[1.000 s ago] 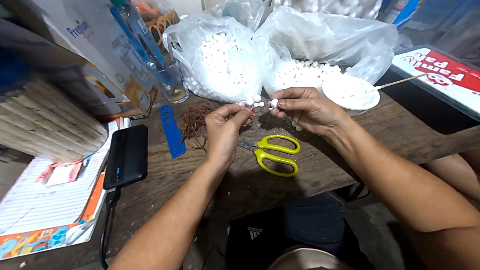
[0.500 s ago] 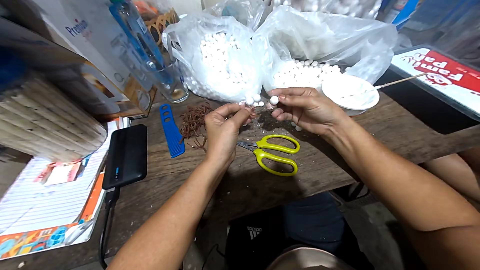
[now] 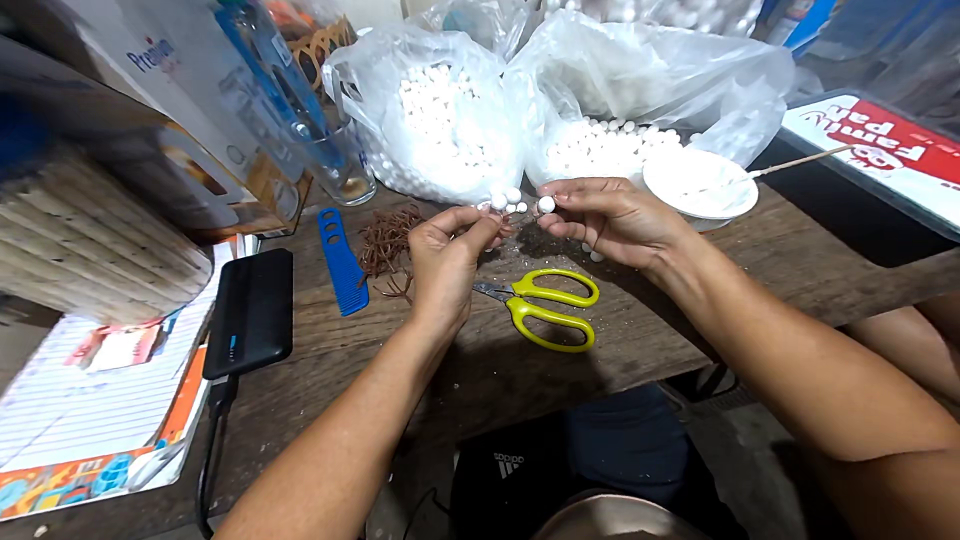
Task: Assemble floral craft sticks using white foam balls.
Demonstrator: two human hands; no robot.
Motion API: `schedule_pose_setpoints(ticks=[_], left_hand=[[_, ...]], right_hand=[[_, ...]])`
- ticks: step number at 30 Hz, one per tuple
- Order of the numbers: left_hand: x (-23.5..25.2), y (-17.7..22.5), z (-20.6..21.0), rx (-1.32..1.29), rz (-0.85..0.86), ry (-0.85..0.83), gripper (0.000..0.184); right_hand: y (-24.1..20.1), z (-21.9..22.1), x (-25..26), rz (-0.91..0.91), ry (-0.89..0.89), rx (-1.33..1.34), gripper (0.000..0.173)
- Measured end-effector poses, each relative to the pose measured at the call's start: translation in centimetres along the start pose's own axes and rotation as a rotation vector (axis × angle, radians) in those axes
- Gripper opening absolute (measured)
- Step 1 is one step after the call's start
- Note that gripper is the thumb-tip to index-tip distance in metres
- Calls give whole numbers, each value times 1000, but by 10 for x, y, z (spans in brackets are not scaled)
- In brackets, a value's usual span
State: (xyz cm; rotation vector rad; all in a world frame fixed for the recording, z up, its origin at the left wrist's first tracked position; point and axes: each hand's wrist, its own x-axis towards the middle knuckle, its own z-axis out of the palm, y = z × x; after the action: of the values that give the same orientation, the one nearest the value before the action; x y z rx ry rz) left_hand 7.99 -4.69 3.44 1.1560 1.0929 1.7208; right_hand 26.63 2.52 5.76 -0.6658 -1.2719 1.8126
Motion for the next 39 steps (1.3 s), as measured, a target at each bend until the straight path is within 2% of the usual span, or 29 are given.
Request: schedule_pose_setpoints(ticks=[8, 11, 15, 27, 39], left_hand=[[1, 2, 3, -1, 6, 8, 20], [-3, 2, 0, 73, 27, -29, 15], [1, 1, 4, 30, 32, 4, 16], [1, 1, 5, 17, 51, 4, 17], [-6, 1, 0, 117, 63, -63, 13]], right_hand=[[-1, 1, -1, -10, 14, -56, 26], [2, 4, -2, -80, 35, -113, 23], [6, 6, -2, -142, 31, -126, 22], [5, 8, -1, -73, 103, -121, 20], [7, 10, -2, -75, 89, -135, 18]])
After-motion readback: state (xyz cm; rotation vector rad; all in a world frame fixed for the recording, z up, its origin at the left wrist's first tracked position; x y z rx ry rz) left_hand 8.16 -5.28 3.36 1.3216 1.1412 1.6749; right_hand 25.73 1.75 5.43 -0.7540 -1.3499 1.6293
